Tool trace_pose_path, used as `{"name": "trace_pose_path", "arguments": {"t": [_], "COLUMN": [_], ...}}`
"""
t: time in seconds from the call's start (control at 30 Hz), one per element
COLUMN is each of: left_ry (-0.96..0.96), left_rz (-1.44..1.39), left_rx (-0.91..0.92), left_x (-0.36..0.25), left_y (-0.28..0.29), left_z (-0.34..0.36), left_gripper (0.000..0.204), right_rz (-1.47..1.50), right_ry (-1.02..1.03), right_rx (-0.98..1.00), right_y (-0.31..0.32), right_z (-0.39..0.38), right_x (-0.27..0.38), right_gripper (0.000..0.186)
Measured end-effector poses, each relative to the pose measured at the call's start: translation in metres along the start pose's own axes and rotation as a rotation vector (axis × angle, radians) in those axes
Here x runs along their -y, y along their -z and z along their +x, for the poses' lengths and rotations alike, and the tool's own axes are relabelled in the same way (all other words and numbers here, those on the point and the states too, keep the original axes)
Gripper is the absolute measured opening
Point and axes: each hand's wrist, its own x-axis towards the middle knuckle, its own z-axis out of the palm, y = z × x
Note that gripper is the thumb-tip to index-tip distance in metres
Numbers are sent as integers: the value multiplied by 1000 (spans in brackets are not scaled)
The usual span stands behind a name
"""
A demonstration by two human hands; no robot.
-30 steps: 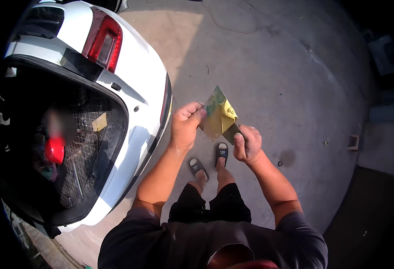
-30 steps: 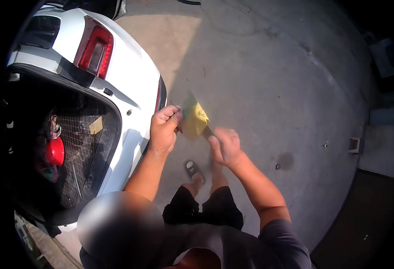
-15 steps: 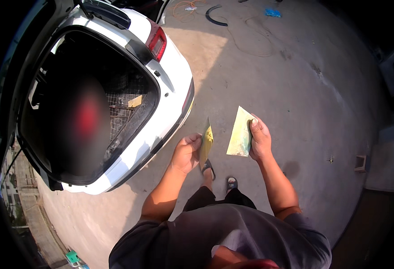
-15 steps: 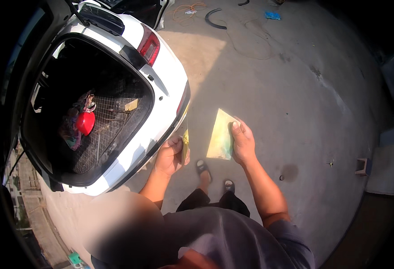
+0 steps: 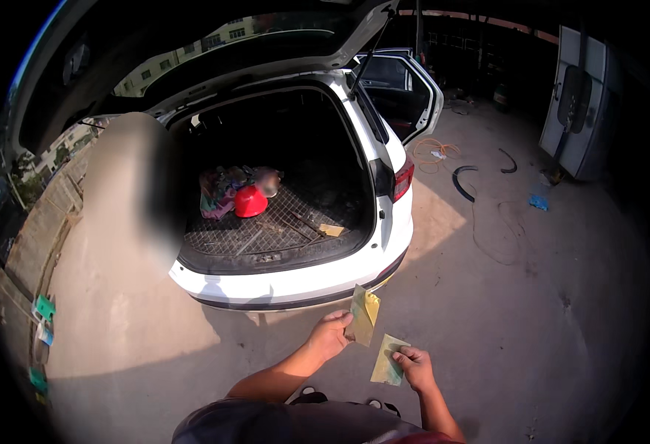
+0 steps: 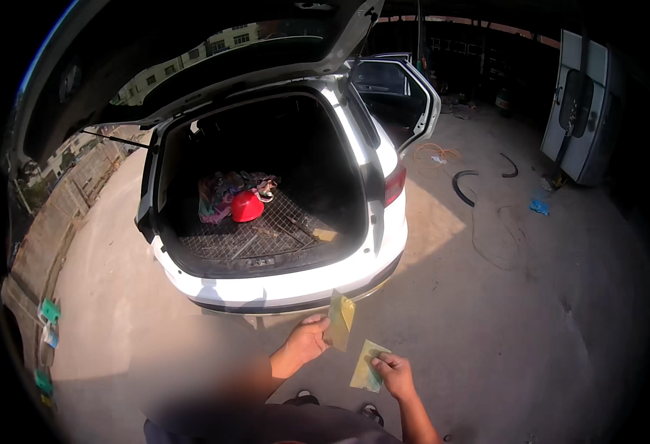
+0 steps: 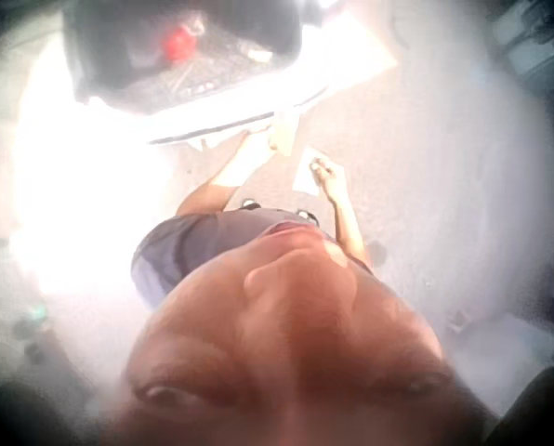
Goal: The person mixes yellow body filler on a card, then applies it to the rear bumper of a white car using a spreader. They smooth the filler over the damaged area and briefly handle a torque wrench.
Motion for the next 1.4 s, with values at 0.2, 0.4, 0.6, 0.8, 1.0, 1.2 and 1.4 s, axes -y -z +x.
{"name": "trace_pose_path", "arguments": {"t": [0.2, 0.4, 0.6, 0.8, 1.0, 1.2, 1.4], "left_ry": [-57, -272, -1304, -2599, -2115, -1756, -1767], "left_rz": [92, 1199, 1762, 1585, 1618, 2308, 2156], "left_rx": [16, 34, 84, -263, -356, -910, -1234], "left_x": [18, -60, -279, -456, -532, -548, -593], "left_y": [16, 44, -51, -231, -358, -393, -396], "left_z": [-35, -89, -133, -188, -253, -265, -238], "left_gripper": [17, 22, 29, 53, 32, 89, 96], "right_rz": [-282, -12, 35, 40, 56, 206, 257], "right_ry": [25, 67, 83, 112, 183, 227, 189], "right_rx": [185, 94, -142, -258, -372, -416, -428], "right_y": [-74, -164, -181, -164, -149, -105, -68], "right_z": [-18, -24, -21, -41, -42, -52, -75], "right_x": [7, -72, -59, -29, -13, -10, -9], "right_gripper": [37, 29, 30, 25, 27, 25, 23]}}
